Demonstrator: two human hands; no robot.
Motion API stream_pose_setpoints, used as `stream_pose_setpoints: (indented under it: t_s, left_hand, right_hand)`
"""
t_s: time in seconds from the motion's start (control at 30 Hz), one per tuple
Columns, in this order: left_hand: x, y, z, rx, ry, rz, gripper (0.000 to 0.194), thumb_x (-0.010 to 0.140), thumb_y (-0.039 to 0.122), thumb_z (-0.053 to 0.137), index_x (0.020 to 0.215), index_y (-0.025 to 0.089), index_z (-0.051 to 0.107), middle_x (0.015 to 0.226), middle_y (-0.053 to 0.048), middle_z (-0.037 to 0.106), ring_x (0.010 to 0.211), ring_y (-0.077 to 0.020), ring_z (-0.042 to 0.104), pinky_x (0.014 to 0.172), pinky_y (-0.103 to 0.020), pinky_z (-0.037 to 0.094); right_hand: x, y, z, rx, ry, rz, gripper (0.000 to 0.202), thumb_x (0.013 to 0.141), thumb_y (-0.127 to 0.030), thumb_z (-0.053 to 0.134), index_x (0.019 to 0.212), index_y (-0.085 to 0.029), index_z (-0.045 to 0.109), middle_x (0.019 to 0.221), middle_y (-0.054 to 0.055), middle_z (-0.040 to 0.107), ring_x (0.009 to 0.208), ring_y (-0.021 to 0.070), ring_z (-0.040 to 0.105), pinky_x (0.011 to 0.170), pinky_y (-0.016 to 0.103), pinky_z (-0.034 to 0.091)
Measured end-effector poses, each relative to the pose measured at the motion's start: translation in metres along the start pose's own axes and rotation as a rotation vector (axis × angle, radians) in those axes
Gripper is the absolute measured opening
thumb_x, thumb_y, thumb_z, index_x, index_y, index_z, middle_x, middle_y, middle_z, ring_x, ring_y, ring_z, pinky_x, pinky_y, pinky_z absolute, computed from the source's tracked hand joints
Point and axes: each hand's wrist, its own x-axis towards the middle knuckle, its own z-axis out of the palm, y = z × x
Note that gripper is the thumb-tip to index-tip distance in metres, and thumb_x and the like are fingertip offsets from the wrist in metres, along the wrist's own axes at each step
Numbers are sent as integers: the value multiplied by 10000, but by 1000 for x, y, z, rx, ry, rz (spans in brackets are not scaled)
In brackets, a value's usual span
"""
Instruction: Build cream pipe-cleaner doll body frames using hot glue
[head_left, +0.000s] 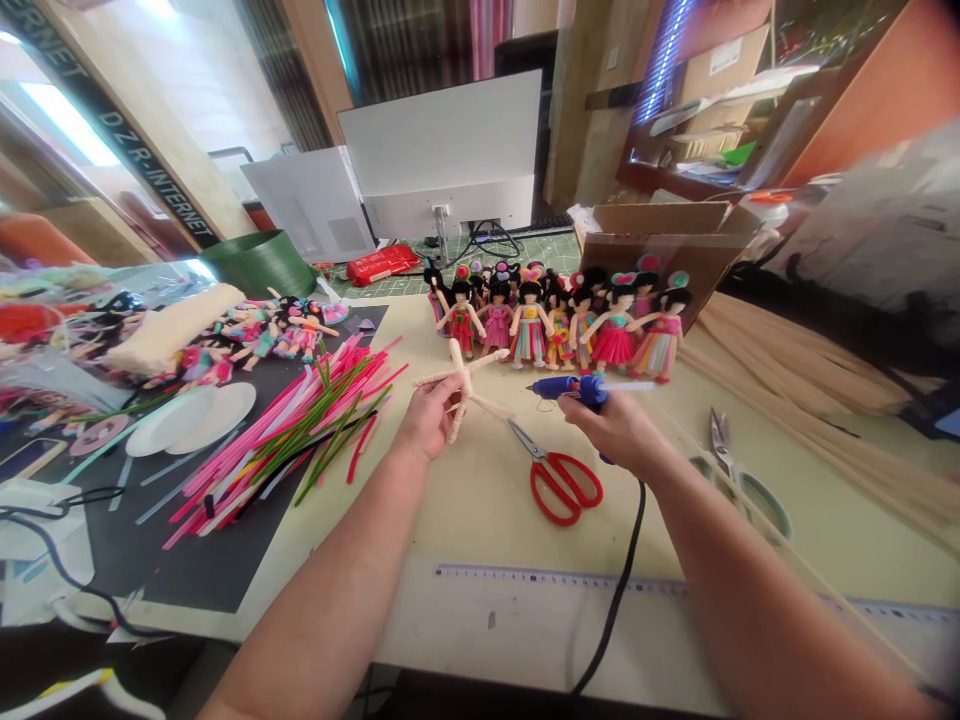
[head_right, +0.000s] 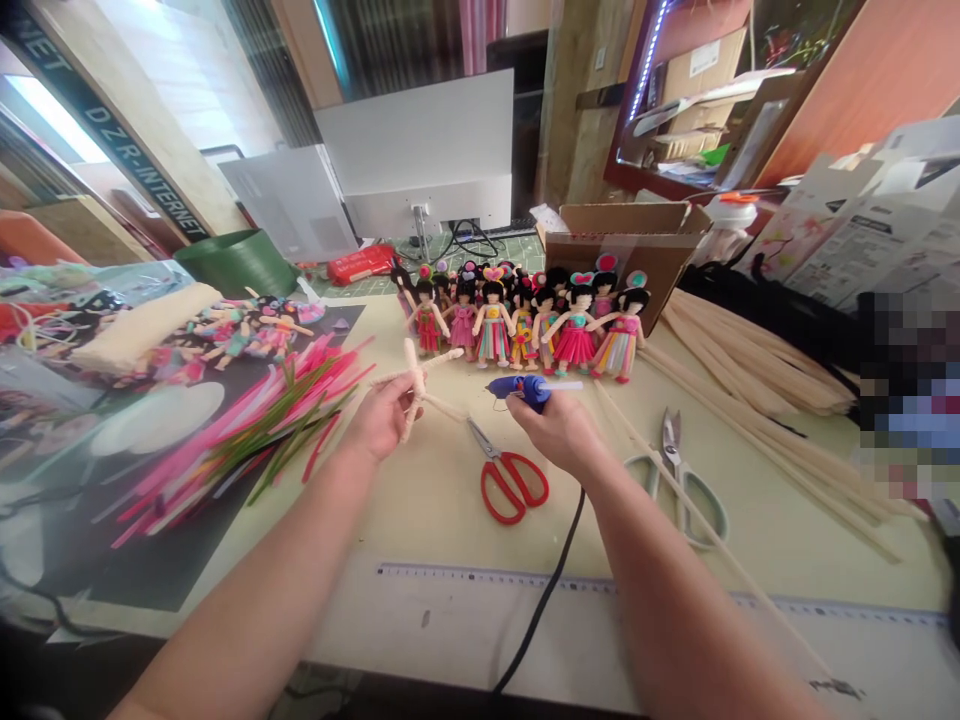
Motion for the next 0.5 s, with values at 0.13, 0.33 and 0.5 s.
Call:
stream_pose_setpoints:
  t_s: [0.13,0.33,0.5]
  left_hand:
    - [-1,1,1,-10,-15,-1,347,541,340,844,770,139,679,676,18,602,575,-70,509,482,-202,379]
    - [-3,2,1,-27,-22,6,353,530,340,851,745,125,670,654,22,592,558,-67,508,460,-197,370]
    - [-1,0,0,-49,-45,4,353,533,337,849,749,120,674,651,20,597,558,-68,514,456,-192,362]
  right_hand:
    - [6,12,-2,-204,8,145,319,806,-465,549,650,-194,610,475,-9,497,441,130,459,425,257,338]
    - [0,22,-33,-106,-206,61,325,670,-351,711,955,-196,686,752,21,683,677,174,610,613,276,470]
    - [2,47,-72,-319,-23,150,340,724,-298,623,1042,-190,675,919,61,701,803,187,630,728,302,468]
